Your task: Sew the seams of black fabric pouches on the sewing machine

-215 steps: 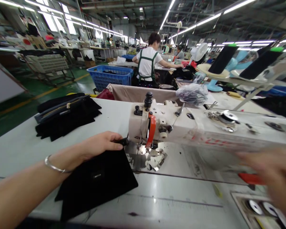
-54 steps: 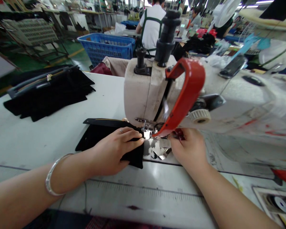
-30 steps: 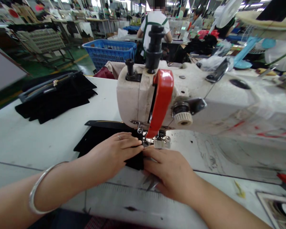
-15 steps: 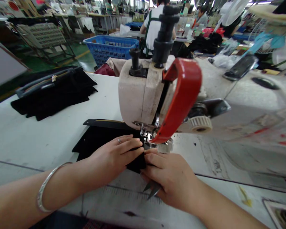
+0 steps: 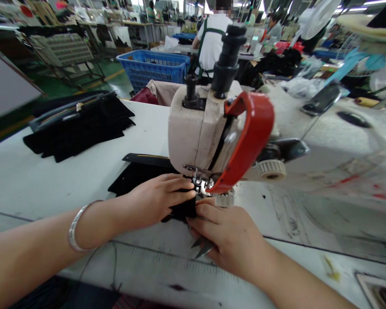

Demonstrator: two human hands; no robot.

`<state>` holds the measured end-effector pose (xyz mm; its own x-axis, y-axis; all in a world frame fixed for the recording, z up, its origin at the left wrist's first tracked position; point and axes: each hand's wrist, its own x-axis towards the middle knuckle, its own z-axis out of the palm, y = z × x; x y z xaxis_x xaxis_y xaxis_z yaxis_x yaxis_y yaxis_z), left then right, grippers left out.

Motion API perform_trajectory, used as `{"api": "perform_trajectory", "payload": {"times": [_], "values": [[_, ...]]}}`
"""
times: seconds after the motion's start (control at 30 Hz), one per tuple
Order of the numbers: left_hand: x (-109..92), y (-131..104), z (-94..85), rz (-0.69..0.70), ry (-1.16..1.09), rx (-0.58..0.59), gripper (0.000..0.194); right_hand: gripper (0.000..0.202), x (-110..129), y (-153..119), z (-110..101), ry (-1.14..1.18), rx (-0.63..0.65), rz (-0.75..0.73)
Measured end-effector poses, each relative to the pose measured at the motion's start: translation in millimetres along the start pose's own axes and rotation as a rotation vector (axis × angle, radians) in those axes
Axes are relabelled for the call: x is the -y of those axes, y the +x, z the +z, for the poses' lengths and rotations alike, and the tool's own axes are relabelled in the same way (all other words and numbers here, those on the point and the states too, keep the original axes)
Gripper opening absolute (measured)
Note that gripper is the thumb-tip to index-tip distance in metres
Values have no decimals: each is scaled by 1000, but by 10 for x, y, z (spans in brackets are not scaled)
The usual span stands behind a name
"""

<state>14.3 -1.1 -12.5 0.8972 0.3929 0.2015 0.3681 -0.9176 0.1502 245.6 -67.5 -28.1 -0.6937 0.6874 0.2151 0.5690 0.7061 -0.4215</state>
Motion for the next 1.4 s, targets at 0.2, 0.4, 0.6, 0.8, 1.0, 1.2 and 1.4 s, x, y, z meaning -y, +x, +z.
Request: {"api": "perform_trajectory", "payload": {"times": [0.2, 0.4, 0.6, 0.8, 1.0, 1.2, 1.4], "values": [[-18, -344, -122, -120, 81, -2, 65, 33, 8, 10, 2, -39, -11, 3], [360, -734, -455, 14, 276, -155, 54, 42, 24, 2, 3, -27, -36, -21], [414, -823, -521, -143, 74, 63, 51, 34, 17, 24, 37, 30, -65, -43], [634, -813, -333, -834, -82, -264, 51, 25, 32, 53, 31, 50, -88, -56], [442, -545, -338, -765, 165, -384, 57, 41, 41, 16, -16, 36, -66, -45], [-159, -225, -186, -19, 33, -169, 20, 37, 52, 1, -89, -16, 16, 5], [-168, -62, 28, 64, -46, -171, 21, 36, 31, -28, -120, -1, 45, -19]]}}
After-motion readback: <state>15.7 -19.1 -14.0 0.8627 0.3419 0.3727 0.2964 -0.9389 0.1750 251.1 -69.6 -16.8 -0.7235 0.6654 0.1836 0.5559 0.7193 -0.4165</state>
